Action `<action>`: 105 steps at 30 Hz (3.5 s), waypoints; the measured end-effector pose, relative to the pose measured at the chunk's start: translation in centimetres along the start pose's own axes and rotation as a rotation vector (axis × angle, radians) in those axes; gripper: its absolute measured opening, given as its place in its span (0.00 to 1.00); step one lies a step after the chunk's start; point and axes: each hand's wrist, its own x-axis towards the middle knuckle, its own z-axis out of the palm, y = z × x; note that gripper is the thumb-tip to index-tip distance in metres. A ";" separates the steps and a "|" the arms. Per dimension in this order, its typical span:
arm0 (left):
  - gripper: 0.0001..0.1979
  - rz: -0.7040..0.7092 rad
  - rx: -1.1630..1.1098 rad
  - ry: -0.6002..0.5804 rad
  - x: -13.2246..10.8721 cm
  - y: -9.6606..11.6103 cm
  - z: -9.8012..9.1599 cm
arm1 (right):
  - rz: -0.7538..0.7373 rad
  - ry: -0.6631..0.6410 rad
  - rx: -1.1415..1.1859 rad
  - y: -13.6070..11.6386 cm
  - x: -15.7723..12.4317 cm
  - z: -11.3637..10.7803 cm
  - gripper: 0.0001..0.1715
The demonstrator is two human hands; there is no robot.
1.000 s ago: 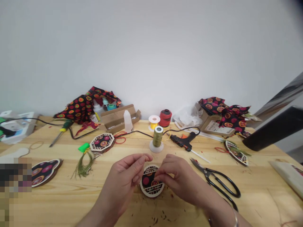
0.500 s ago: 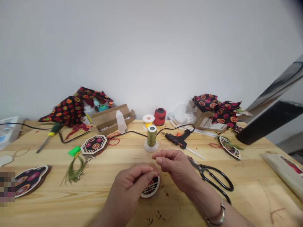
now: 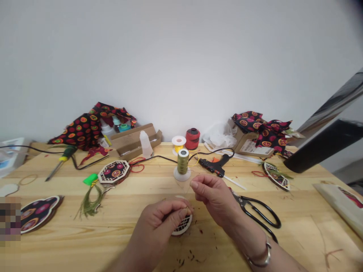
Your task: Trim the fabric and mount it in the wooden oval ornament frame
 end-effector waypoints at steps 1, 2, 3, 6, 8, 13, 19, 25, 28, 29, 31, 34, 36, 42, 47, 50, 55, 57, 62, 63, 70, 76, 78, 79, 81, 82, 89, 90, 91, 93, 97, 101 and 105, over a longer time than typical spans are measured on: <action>0.07 -0.009 -0.007 0.003 0.0 -0.1 -0.1 | -0.017 -0.002 -0.015 0.0 0.0 0.0 0.15; 0.07 -0.025 -0.021 0.015 0.1 -0.3 -0.2 | -0.039 -0.002 -0.037 -0.1 0.0 0.0 0.14; 0.07 -0.044 -0.046 0.039 0.1 -0.4 -0.3 | -0.064 0.000 -0.064 -0.1 -0.1 0.0 0.14; 0.06 -0.097 -0.179 0.166 0.5 -0.7 -0.7 | -0.162 -0.009 -0.181 -0.4 -0.3 0.0 0.12; 0.09 -0.110 -0.291 0.243 0.7 -0.6 -1.0 | -0.236 -0.081 -0.304 -0.6 -0.7 0.1 0.10; 0.15 -0.141 -0.421 0.271 0.9 0.2 -0.8 | -0.388 -0.407 -0.541 -0.9 -1.8 0.4 0.06; 0.12 -0.170 -0.406 0.168 0.6 -0.1 0.2 | -0.532 -0.210 -0.647 -0.7 -1.6 0.4 0.05; 0.14 -0.179 -0.380 0.127 0.6 0.0 0.2 | -0.559 -0.105 -0.681 -0.3 -1.6 0.5 0.03; 0.12 -0.166 -0.371 0.124 0.6 0.0 0.2 | -0.548 -0.096 -0.652 -0.3 -1.5 0.6 0.03; 0.12 -0.158 -0.367 0.123 0.6 0.0 0.2 | -0.541 -0.094 -0.643 -0.3 -1.5 0.6 0.03; 0.11 -0.149 -0.362 0.120 0.5 0.0 0.1 | -0.524 -0.087 -0.624 -0.2 -1.3 0.5 0.03; 0.11 -0.143 -0.343 0.118 0.5 0.0 0.1 | -0.488 -0.084 -0.587 -0.1 -1.1 0.5 0.04; 0.11 -0.138 -0.332 0.101 0.6 0.0 0.1 | -0.460 -0.086 -0.561 0.0 -1.0 0.4 0.05; 0.12 -0.148 -0.317 0.081 0.6 -0.1 0.1 | -0.369 -0.124 -0.456 0.1 -0.9 0.4 0.07; 0.13 -0.148 -0.287 0.057 0.5 -0.1 0.0 | -0.386 -0.113 -0.488 0.2 -0.8 0.2 0.07; 0.13 -0.159 -0.277 0.057 0.5 -0.1 0.0 | -0.415 -0.105 -0.523 0.1 -0.8 0.2 0.06; 0.13 -0.174 -0.272 0.035 0.6 -0.4 0.0 | -0.416 -0.111 -0.521 0.1 -0.8 0.2 0.06; 0.13 -0.177 -0.287 0.037 0.5 -0.5 0.0 | -0.407 -0.126 -0.500 0.1 -0.8 0.2 0.07; 0.13 -0.193 -0.324 0.052 0.4 -0.4 0.0 | -0.301 -0.131 -0.423 0.2 -0.6 0.0 0.10; 0.13 -0.196 -0.324 0.051 0.4 -0.3 0.0 | -0.248 -0.137 -0.387 0.2 -0.6 0.0 0.10; 0.14 -0.213 -0.319 0.018 0.4 -0.4 0.0 | 0.005 -0.225 -0.136 0.4 -0.3 -0.1 0.09; 0.14 -0.227 -0.328 -0.008 0.5 -0.7 0.0 | 0.026 -0.198 -0.091 0.4 -0.3 -0.1 0.08; 0.14 -0.224 -0.322 -0.017 0.5 -0.8 0.0 | 0.023 -0.195 -0.091 0.3 -0.3 -0.1 0.08; 0.14 -0.220 -0.317 -0.019 0.5 -0.8 0.0 | 0.024 -0.197 -0.092 0.3 -0.3 -0.1 0.07; 0.14 -0.215 -0.310 -0.021 0.4 -0.8 0.0 | 0.029 -0.207 -0.097 0.3 -0.4 -0.1 0.08; 0.14 -0.212 -0.307 -0.022 0.4 -0.7 0.0 | 0.033 -0.211 -0.100 0.3 -0.4 -0.1 0.08; 0.17 -0.214 -0.306 -0.024 0.4 -0.1 0.1 | 0.070 -0.211 -0.114 0.2 -0.5 0.0 0.09; 0.17 -0.222 -0.303 -0.024 0.4 -0.1 0.1 | 0.071 -0.218 -0.112 0.1 -0.5 0.0 0.09; 0.17 -0.230 -0.298 -0.025 0.4 -0.2 0.1 | 0.072 -0.226 -0.111 0.0 -0.5 0.0 0.09; 0.17 -0.238 -0.287 -0.028 0.4 -0.2 0.0 | 0.073 -0.237 -0.112 -0.1 -0.6 0.0 0.08; 0.18 -0.251 -0.259 -0.040 0.4 -0.3 0.0 | 0.081 -0.252 -0.096 -0.2 -0.5 0.1 0.09; 0.17 -0.270 -0.241 -0.050 0.3 -0.4 -0.1 | 0.097 -0.248 -0.078 -0.2 -0.5 0.1 0.12; 0.15 -0.243 -0.238 -0.060 0.2 -0.5 -0.2 | 0.099 -0.226 -0.112 -0.1 -0.5 0.0 0.14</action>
